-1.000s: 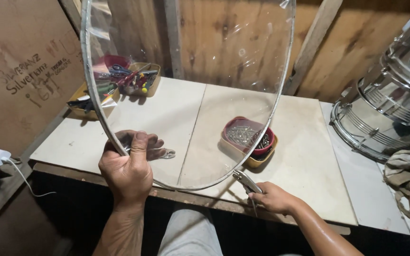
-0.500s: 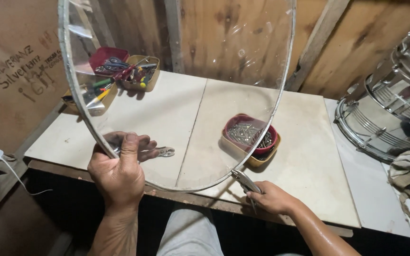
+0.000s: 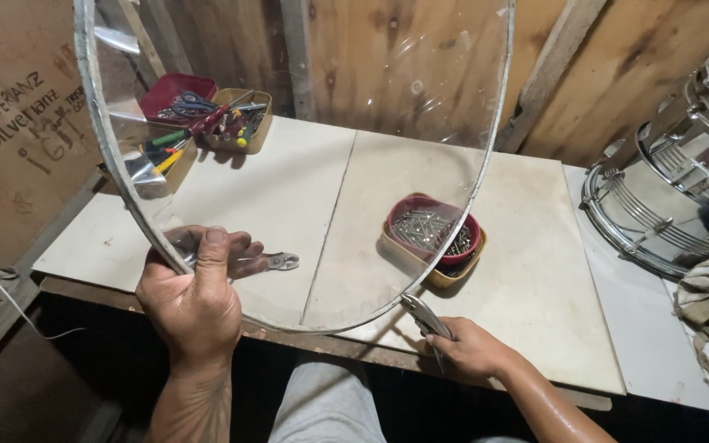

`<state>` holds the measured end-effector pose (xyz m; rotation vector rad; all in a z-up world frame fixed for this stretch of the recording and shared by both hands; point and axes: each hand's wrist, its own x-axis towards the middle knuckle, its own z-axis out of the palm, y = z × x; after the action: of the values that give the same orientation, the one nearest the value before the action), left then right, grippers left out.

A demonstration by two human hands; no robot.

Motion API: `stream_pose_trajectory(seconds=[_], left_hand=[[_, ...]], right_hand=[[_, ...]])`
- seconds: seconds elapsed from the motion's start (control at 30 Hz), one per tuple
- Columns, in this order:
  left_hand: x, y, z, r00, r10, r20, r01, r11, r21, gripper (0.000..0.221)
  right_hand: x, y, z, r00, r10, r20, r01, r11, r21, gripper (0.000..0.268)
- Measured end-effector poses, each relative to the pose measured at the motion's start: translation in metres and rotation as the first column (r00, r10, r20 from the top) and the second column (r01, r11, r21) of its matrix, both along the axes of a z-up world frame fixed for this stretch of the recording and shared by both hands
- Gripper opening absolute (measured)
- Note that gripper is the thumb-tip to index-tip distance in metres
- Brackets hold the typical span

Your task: Repairing a drum head by using pliers to manipulate the metal rim

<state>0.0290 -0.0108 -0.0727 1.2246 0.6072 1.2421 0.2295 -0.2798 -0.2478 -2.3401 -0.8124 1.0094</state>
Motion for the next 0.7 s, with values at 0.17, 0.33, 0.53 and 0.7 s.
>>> stream_pose_trajectory(seconds=[0.17, 0.33, 0.53, 0.7], left_hand=[[0.000, -0.002, 0.001, 1.000, -0.006, -0.011, 0.006, 0.999, 0.033, 0.015], [0.001, -0.003, -0.001, 1.000, -0.003, -0.003, 0.003, 0.997, 0.077, 0.015], [0.000, -0.005, -0.006, 0.999, -0.009, 0.033, 0.008, 0.999, 0.054, 0.014], [0.001, -0.007, -0.007, 0.999, -0.001, 0.050, -0.002, 0.997, 0.075, 0.017]], right_hand=[[-0.003, 0.001, 0.005, 0.999, -0.022, -0.025, 0.023, 0.999, 0.022, 0.018], [-0.004, 0.001, -0.007, 0.998, -0.043, -0.053, 0.046, 0.997, 0.054, 0.018], [-0.010, 0.003, -0.018, 0.997, -0.061, -0.044, 0.066, 0.989, 0.135, 0.015], [-0.018, 0.006, 0.000, 0.987, -0.119, -0.110, 0.133, 0.982, 0.131, 0.010]])
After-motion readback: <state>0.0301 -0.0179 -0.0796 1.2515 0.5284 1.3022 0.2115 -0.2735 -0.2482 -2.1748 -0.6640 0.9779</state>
